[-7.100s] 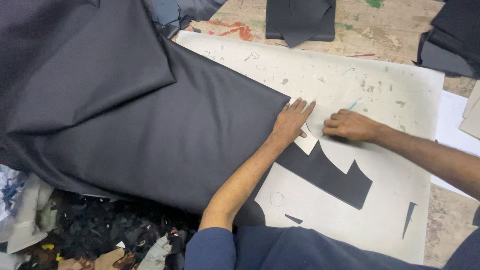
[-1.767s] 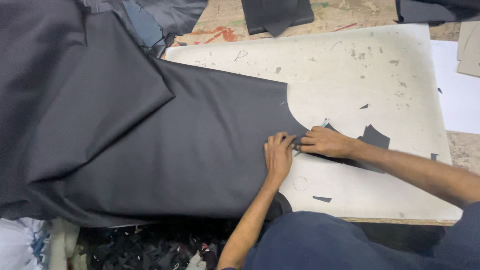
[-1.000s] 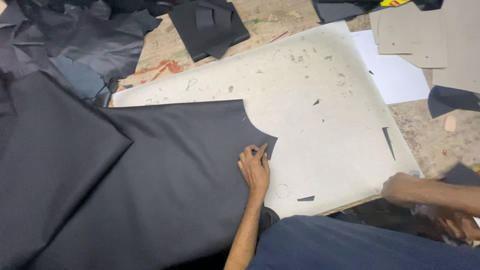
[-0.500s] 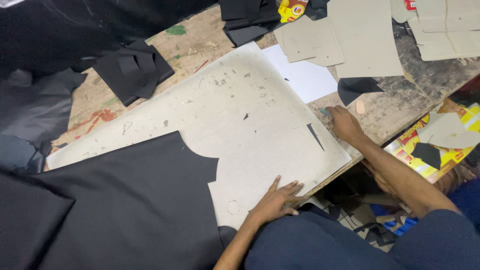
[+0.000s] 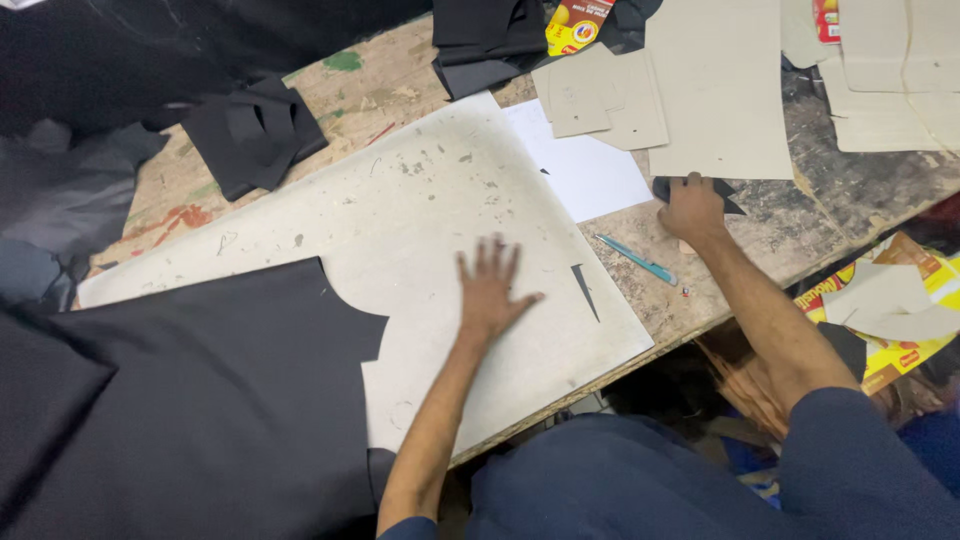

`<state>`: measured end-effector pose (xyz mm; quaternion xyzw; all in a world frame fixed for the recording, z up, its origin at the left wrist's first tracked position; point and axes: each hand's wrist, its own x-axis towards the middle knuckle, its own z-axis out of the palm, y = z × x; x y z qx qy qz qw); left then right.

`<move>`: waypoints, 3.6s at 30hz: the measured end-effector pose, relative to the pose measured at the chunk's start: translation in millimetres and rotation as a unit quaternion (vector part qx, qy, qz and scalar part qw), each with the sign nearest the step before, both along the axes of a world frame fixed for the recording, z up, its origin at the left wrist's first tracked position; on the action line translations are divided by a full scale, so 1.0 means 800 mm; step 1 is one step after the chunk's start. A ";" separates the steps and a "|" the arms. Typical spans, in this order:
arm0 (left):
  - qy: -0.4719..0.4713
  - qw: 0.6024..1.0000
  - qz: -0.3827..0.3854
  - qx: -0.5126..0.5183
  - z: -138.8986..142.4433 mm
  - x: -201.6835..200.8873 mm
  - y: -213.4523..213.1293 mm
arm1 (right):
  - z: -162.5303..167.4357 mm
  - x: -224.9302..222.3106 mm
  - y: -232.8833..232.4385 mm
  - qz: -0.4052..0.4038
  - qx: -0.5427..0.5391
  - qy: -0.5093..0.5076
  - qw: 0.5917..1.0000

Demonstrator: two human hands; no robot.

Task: The person places a paper pattern on a large piece of black fabric, traces its outline with a pen, and cuts along the traced line using a utility knife. The person then folds the fabric, repositions the pattern, and repeats the tracing and cutting process to produce multiple fabric pieces.

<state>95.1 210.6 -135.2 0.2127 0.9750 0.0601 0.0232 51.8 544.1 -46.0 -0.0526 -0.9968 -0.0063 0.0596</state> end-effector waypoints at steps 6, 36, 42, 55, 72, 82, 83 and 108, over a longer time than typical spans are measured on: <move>-0.118 0.892 -0.390 0.197 -0.021 0.165 0.156 | 0.009 -0.040 0.064 0.111 -0.077 0.131 0.982; 0.070 0.109 0.564 0.816 -0.189 0.482 -0.333 | -0.197 0.397 -0.340 0.459 0.064 -0.481 0.744; 0.092 0.080 0.457 0.881 -0.199 0.539 -0.494 | -0.194 0.524 -0.486 0.439 0.096 -0.482 0.752; -0.014 0.151 0.412 0.898 -0.195 0.710 -0.510 | -0.237 0.634 -0.682 0.283 -0.355 -0.483 0.749; 0.063 0.330 0.464 0.820 -0.017 0.712 -0.515 | -0.077 0.595 -0.779 0.164 -0.683 -0.454 0.548; 0.228 0.219 0.474 0.822 0.046 0.624 -0.770 | 0.104 0.430 -0.561 0.071 -0.538 -0.434 0.719; 0.214 0.212 0.463 0.833 0.047 0.622 -0.782 | 0.109 0.427 -0.507 0.038 -0.543 -0.434 0.717; 0.017 0.532 0.554 0.639 0.122 0.385 -0.889 | 0.056 0.090 -0.359 -0.081 -0.587 -0.233 0.771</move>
